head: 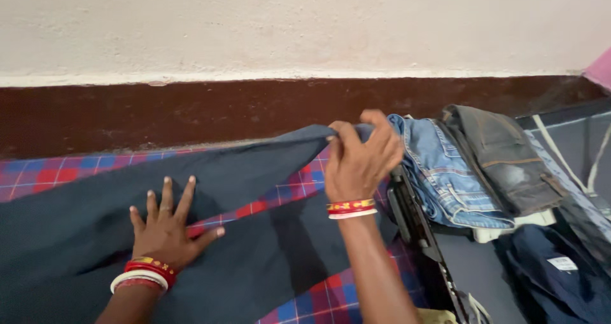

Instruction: The person folds a blue shirt and blue pants by hand on a bed and places them into a suitcase.

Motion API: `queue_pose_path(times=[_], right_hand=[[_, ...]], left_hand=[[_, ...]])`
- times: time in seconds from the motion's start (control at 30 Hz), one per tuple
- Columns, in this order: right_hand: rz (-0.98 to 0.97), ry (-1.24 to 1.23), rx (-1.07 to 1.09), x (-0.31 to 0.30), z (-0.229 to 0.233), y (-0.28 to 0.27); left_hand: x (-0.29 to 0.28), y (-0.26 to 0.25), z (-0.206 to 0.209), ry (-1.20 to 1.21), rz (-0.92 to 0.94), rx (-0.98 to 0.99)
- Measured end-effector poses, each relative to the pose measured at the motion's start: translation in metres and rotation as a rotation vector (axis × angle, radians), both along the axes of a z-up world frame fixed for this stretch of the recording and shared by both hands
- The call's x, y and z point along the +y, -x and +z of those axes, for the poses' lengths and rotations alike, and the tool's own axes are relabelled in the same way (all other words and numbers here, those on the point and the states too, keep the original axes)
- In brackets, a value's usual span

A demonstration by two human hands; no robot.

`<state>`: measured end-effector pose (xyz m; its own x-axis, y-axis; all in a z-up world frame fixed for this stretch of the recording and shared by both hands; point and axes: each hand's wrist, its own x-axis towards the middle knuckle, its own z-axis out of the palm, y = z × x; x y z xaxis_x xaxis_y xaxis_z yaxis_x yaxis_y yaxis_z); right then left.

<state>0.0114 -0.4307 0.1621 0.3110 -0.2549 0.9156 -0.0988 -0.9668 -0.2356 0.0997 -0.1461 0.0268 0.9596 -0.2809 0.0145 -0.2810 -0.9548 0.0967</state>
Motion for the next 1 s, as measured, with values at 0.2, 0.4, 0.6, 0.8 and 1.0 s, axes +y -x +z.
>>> queue_pose_path(times=[0.2, 0.4, 0.6, 0.8, 1.0], right_hand=[[-0.168, -0.198, 0.336, -0.031, -0.03, -0.018], [-0.279, -0.288, 0.427, -0.106, -0.15, -0.061], [-0.266, -0.629, 0.825, -0.085, -0.168, -0.072], [0.099, -0.658, 0.437, -0.074, -0.147, -0.074], [0.023, -0.318, 0.07, -0.087, -0.102, -0.064]], left_hand=[[-0.004, -0.017, -0.022, 0.073, -0.089, -0.085], [-0.031, -0.016, -0.015, -0.165, -0.005, 0.219], [-0.03, -0.007, -0.011, -0.103, 0.025, 0.207], [-0.022, -0.001, -0.043, 0.091, -0.113, -0.212], [-0.02, 0.007, -0.047, 0.103, -0.279, -0.419]])
